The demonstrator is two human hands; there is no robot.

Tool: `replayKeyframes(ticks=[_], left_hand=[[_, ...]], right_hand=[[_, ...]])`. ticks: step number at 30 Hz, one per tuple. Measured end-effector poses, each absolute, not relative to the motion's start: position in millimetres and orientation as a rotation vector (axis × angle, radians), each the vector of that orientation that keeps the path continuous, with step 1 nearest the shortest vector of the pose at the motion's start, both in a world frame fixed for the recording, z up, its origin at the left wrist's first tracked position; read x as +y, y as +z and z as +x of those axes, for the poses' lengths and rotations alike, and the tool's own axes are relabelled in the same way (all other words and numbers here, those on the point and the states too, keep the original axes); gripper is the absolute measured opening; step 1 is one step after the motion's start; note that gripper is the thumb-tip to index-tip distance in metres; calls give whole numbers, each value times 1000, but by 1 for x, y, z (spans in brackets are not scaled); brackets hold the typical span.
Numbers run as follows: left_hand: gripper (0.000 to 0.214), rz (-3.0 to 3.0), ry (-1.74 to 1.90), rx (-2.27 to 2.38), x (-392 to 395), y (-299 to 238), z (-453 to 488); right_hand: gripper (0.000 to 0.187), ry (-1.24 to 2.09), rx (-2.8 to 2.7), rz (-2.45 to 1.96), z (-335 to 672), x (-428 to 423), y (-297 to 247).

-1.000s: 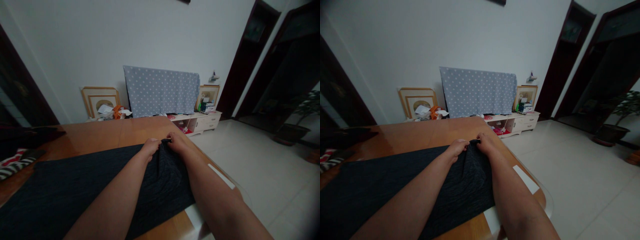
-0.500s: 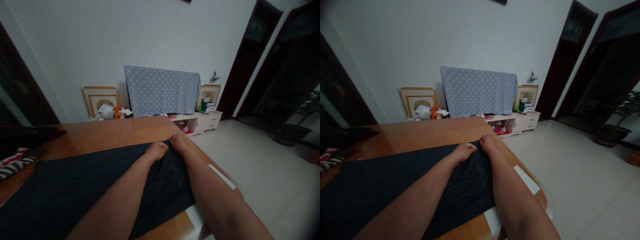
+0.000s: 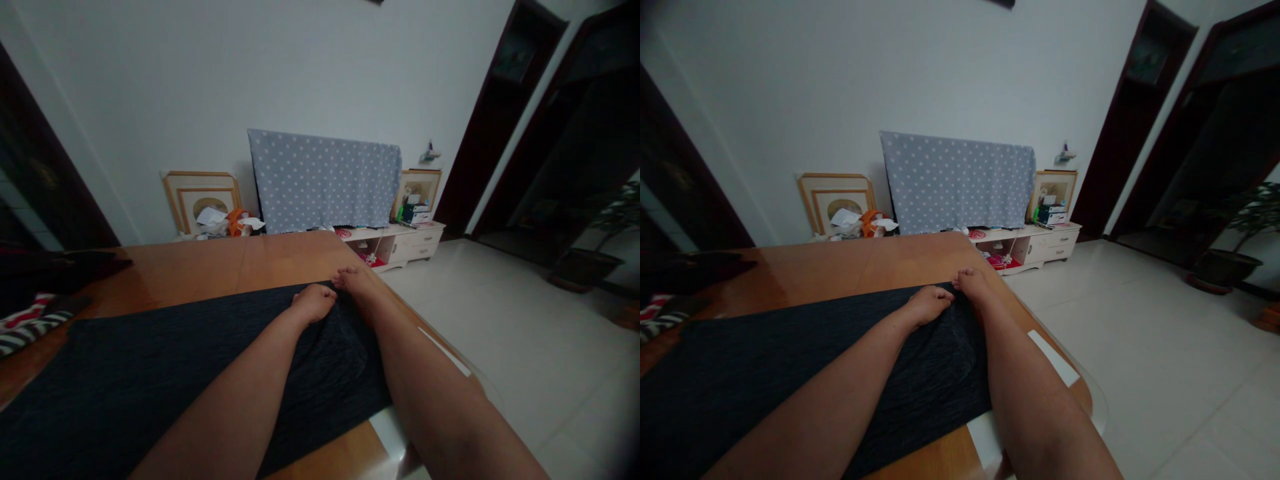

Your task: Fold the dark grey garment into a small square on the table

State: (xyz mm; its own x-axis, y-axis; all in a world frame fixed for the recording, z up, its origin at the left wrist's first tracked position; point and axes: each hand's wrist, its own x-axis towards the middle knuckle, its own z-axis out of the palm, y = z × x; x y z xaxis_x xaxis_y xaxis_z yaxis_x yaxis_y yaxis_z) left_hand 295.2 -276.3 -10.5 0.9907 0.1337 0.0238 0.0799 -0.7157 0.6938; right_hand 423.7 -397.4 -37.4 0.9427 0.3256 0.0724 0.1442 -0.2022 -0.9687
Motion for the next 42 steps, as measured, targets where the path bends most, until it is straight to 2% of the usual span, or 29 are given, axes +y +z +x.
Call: replayKeyframes(ticks=[5,10,14,18,23,25,27,30,33,36,42], left_hand=[[26,2337,89,104,-272,-16,300],[43,2464,15,23,-270,-16,302],[47,2555,1,10,-269,-13,300],[48,2626,-12,33,-269,-9,296],[50,2633,-53,40,-269,-6,295],[50,2620,-66,37,-268,-6,295],[50,2601,-45,35,-268,-6,296],[46,2539,8,15,-269,-7,297],[33,2482,17,0,-270,-6,295],[22,2438,17,-2,-271,-5,294],[33,2306,9,37,-268,-10,296]], right_hand=[[2,260,-291,-1622,428,-399,-43],[23,270,-236,-1541,426,-400,-43],[36,233,-229,-1517,422,-401,-36],[40,79,-226,-1477,415,-410,-11],[34,-320,-278,-1425,406,-425,30],[34,-396,-302,-1513,401,-426,43],[32,-312,-336,-1678,393,-423,51],[19,-47,-484,-2030,373,-416,54],[5,20,-695,-2363,341,-415,41],[11,2,-735,-2497,304,-424,17],[21,-85,-709,-2772,256,-450,0]])
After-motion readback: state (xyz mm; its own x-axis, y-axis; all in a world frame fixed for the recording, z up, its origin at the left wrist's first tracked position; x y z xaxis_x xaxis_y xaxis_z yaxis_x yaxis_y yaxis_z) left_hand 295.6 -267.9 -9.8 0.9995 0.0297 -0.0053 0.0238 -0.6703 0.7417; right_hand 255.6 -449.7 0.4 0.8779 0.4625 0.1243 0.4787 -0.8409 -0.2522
